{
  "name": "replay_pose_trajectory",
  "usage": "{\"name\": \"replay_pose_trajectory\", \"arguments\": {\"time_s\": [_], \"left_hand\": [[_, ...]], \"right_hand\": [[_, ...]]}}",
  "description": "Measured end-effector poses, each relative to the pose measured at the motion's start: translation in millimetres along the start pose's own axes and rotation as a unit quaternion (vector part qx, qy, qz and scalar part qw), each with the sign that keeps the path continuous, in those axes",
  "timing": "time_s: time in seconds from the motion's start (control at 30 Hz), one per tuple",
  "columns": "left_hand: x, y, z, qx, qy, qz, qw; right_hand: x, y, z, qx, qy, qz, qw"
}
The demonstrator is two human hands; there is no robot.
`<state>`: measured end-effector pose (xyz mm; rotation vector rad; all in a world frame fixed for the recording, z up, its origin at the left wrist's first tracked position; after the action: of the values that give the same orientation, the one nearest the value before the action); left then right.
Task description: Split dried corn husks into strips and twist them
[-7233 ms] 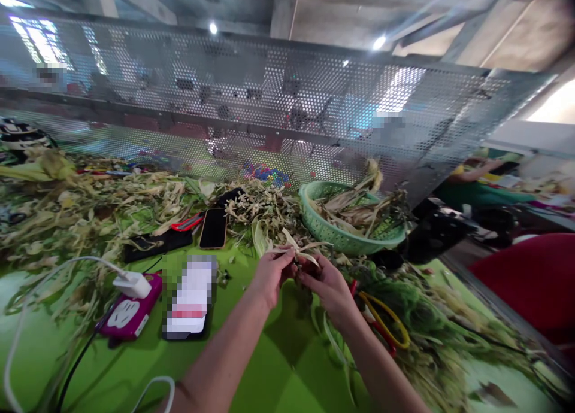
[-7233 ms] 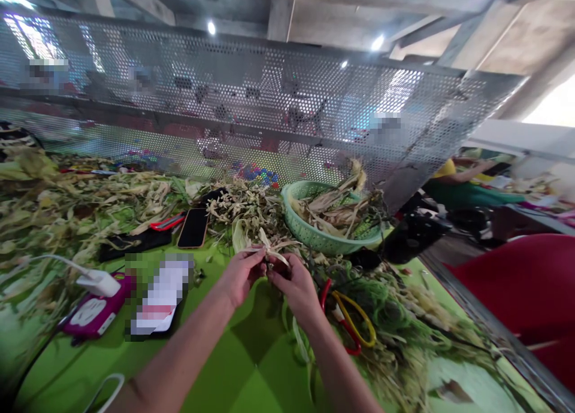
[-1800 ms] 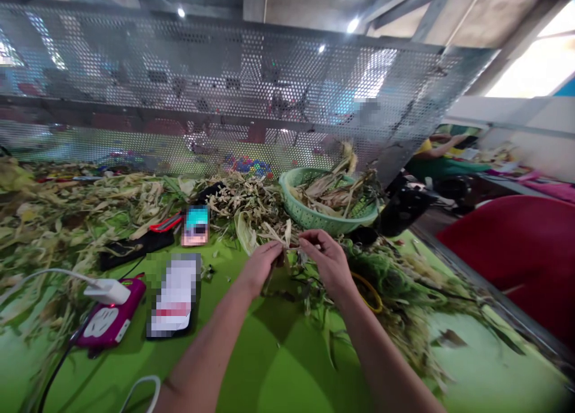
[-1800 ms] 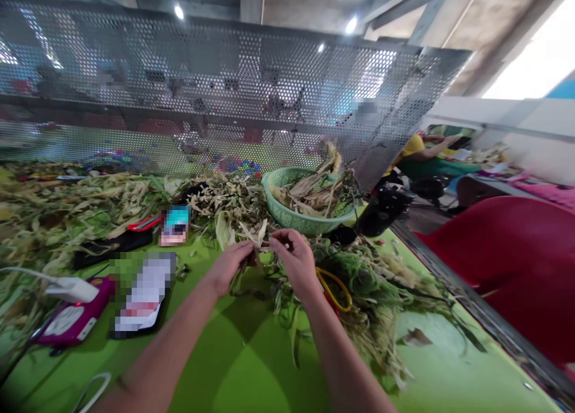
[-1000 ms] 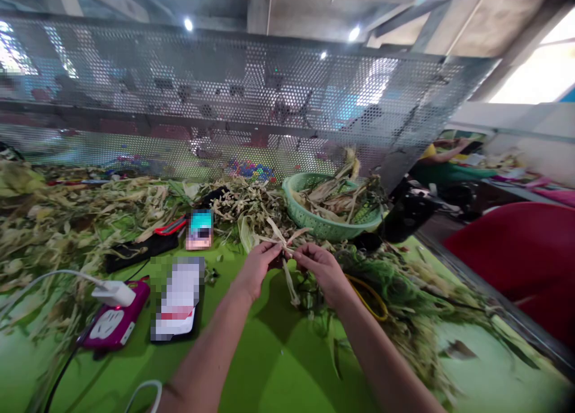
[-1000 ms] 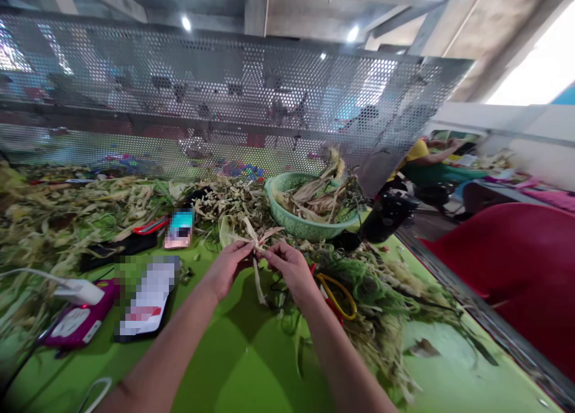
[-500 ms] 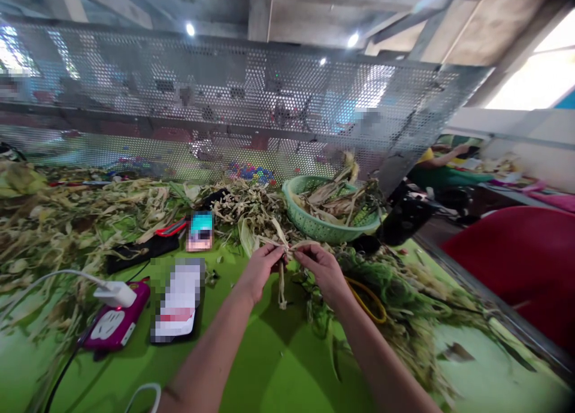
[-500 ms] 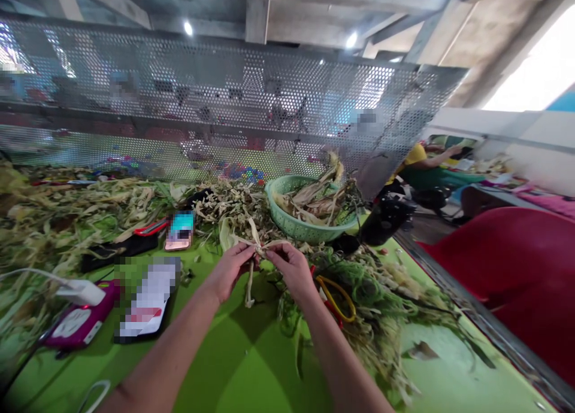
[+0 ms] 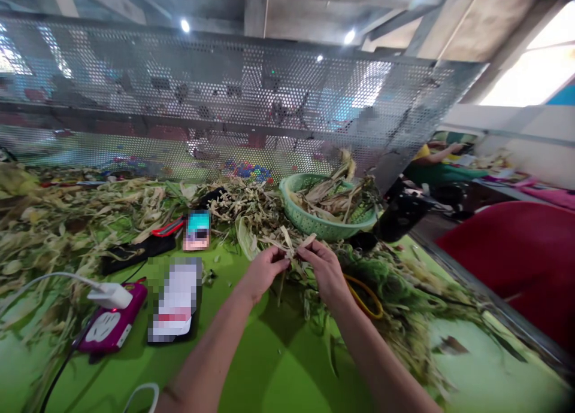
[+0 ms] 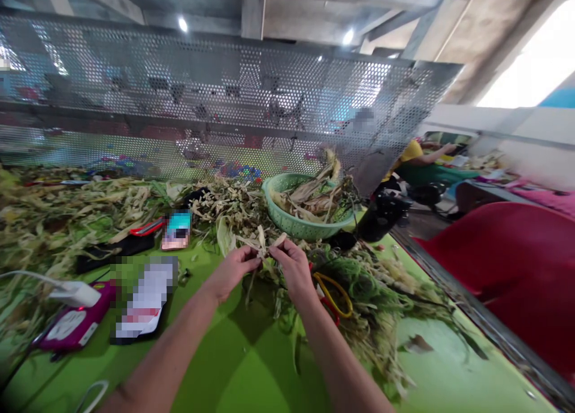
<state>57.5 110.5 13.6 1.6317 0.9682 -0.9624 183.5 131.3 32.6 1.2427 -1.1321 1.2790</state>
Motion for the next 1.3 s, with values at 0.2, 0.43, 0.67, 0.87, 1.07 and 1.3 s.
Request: {"name": "replay_pose_trajectory", "arguments": {"time_s": [0.2, 0.43, 0.67, 0.87, 1.07, 1.3], "left_hand": [[1.0, 1.8, -0.9, 0.011, 0.005, 0.015, 1.000], [2.2, -10.1, -5.1, -0.031, 0.059, -0.037, 0.997], [1.3, -10.9, -5.1, -0.011, 0.060, -0.107, 0.992], [-1.1, -8.3, -5.6, 0.018, 0.064, -0.102, 0.993], [2.0, -4.3, -4.0, 0.002, 0.041, -0.028, 0.999], [-1.5, -5.4, -4.5, -0.021, 0.043, -0.040, 0.998]], "right_hand": [[3.5, -3.3, -0.2, -0.011, -0.007, 0.005, 1.000], [-3.1, 2.2, 0.0, 0.019, 0.039, 0.031, 0.999], [-4.1, 4.6, 1.4, 0.018, 0.046, -0.007, 0.999], [-12.7, 3.7, 0.8, 0.023, 0.089, -0.054, 0.994], [-11.2, 5.2, 1.5, 0.038, 0.096, -0.097, 0.990], [9.5, 2.7, 3.9, 0.003, -0.032, 0.019, 0.999]]}}
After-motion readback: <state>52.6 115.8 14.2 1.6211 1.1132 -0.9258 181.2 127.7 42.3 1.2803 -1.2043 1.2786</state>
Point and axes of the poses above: each hand's wrist, its own z-axis away from the middle knuckle, its own y-axis out of the palm, x = y × z, the point moved 7 cm from there along -z, towards the middle knuckle, and after that the axes turned 13 degrees about y, right-handed, at the moved point
